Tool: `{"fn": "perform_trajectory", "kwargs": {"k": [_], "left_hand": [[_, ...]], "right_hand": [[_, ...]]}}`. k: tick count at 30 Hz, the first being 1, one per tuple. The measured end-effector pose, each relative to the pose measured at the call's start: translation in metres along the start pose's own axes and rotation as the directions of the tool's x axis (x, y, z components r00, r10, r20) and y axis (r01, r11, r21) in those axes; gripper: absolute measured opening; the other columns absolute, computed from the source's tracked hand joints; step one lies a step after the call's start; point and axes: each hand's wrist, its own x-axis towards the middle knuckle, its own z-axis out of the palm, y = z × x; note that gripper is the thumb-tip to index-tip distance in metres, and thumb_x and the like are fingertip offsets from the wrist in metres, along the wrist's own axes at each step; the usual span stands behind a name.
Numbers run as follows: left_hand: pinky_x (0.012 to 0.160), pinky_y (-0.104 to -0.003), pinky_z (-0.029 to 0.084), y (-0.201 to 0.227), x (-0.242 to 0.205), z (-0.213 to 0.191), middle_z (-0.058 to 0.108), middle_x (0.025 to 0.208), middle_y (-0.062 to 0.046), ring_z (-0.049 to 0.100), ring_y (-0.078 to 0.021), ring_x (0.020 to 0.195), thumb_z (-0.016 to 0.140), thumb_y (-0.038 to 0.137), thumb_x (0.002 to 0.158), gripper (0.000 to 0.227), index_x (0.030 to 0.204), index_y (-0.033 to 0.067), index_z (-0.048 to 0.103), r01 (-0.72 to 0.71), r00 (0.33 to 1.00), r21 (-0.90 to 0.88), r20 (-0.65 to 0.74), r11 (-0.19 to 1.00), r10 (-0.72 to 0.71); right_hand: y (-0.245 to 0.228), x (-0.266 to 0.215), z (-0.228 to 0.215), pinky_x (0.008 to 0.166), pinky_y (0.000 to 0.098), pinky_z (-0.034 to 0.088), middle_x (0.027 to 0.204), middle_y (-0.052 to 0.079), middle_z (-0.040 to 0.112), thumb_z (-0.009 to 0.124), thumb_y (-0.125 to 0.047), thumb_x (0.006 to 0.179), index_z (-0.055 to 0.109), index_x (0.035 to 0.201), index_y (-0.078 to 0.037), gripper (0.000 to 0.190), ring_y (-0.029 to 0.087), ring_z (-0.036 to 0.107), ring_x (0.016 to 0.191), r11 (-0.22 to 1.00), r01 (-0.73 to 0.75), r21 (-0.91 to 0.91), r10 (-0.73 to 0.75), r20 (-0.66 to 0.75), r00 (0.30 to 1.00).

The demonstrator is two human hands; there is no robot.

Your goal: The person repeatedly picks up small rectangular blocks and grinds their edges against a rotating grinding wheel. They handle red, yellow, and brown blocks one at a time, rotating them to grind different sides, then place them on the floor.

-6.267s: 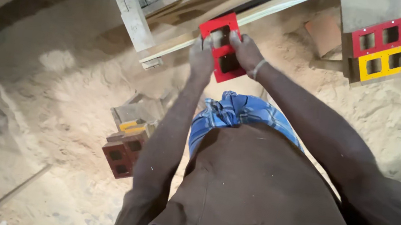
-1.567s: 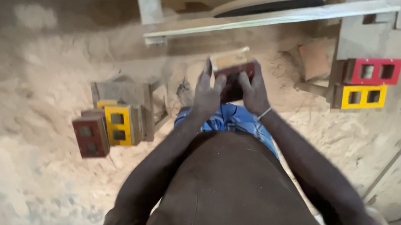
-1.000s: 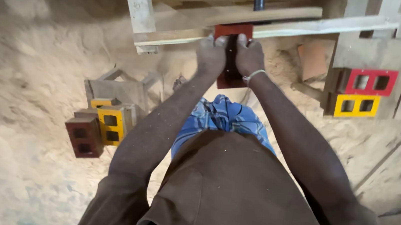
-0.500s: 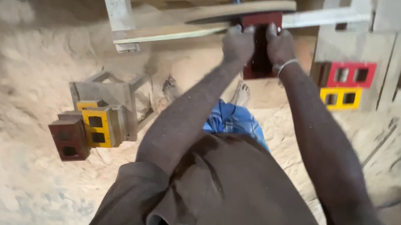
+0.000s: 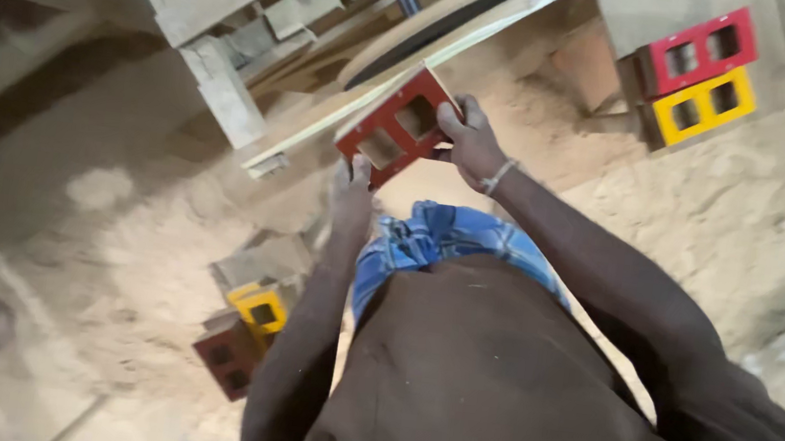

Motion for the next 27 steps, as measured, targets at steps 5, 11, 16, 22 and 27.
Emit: {"fn": "perform_trajectory", "kwargs": {"k": [5, 11, 16, 22, 27], "left_hand": [[0.068, -0.043, 0.064, -0.011, 0.069, -0.038, 0.062, 0.103, -0.011, 0.066, -0.0234, 0.085, 0.055, 0.025, 0.102, 0.033, 0.12, -0.0025, 0.061, 0.237, 0.971, -0.16, 0.078, 0.958, -0.227], [0.056, -0.035, 0.064, 0.002, 0.081, -0.003, 0.058, 0.085, -0.005, 0.064, -0.0185, 0.071, 0.056, 0.018, 0.1, 0.021, 0.115, 0.0042, 0.063, 0.25, 0.966, -0.209, 0.113, 0.946, -0.231], [0.051, -0.034, 0.061, 0.019, 0.084, 0.04, 0.057, 0.082, -0.004, 0.061, -0.0159, 0.066, 0.057, 0.017, 0.1, 0.022, 0.116, 0.0043, 0.063, 0.26, 0.964, -0.169, 0.101, 0.951, -0.245], [0.049, -0.03, 0.059, 0.003, 0.095, 0.137, 0.061, 0.084, -0.003, 0.065, -0.0146, 0.063, 0.056, 0.022, 0.099, 0.027, 0.118, 0.0035, 0.058, 0.052, 0.991, 0.088, 0.114, 0.995, -0.062], [0.054, -0.039, 0.058, 0.021, 0.078, 0.161, 0.061, 0.094, -0.013, 0.065, -0.0266, 0.077, 0.058, 0.022, 0.102, 0.031, 0.123, -0.001, 0.054, 0.123, 0.988, -0.136, 0.115, 0.983, -0.108]], "right_hand": [[0.023, 0.05, 0.054, 0.071, 0.0557, 0.069, 0.098, 0.013, 0.056, 0.065, -0.034, 0.099, 0.05, 0.119, 0.002, 0.044, 0.03, 0.068, 0.084, 0.956, -0.169, 0.241, 0.212, -0.162, 0.964], [0.017, 0.073, 0.028, 0.065, 0.0555, 0.066, 0.093, 0.015, 0.056, 0.064, -0.035, 0.098, 0.052, 0.12, 0.001, 0.044, 0.033, 0.067, 0.078, 0.961, -0.188, 0.205, 0.224, -0.17, 0.96], [-0.016, 0.077, -0.005, 0.069, 0.0569, 0.068, 0.099, 0.015, 0.062, 0.064, -0.032, 0.098, 0.052, 0.119, 0.001, 0.04, 0.034, 0.071, 0.085, 0.962, -0.158, 0.223, 0.212, -0.244, 0.946], [-0.071, 0.078, -0.067, 0.072, 0.0589, 0.063, 0.098, 0.016, 0.062, 0.059, -0.033, 0.104, 0.059, 0.115, 0.003, 0.038, 0.035, 0.071, 0.083, 0.981, -0.13, 0.141, 0.159, -0.217, 0.963], [-0.1, 0.056, -0.09, 0.079, 0.0537, 0.064, 0.101, 0.016, 0.064, 0.057, -0.035, 0.108, 0.06, 0.116, 0.003, 0.039, 0.032, 0.07, 0.087, 0.997, -0.079, 0.024, 0.082, -0.159, 0.984]]}}
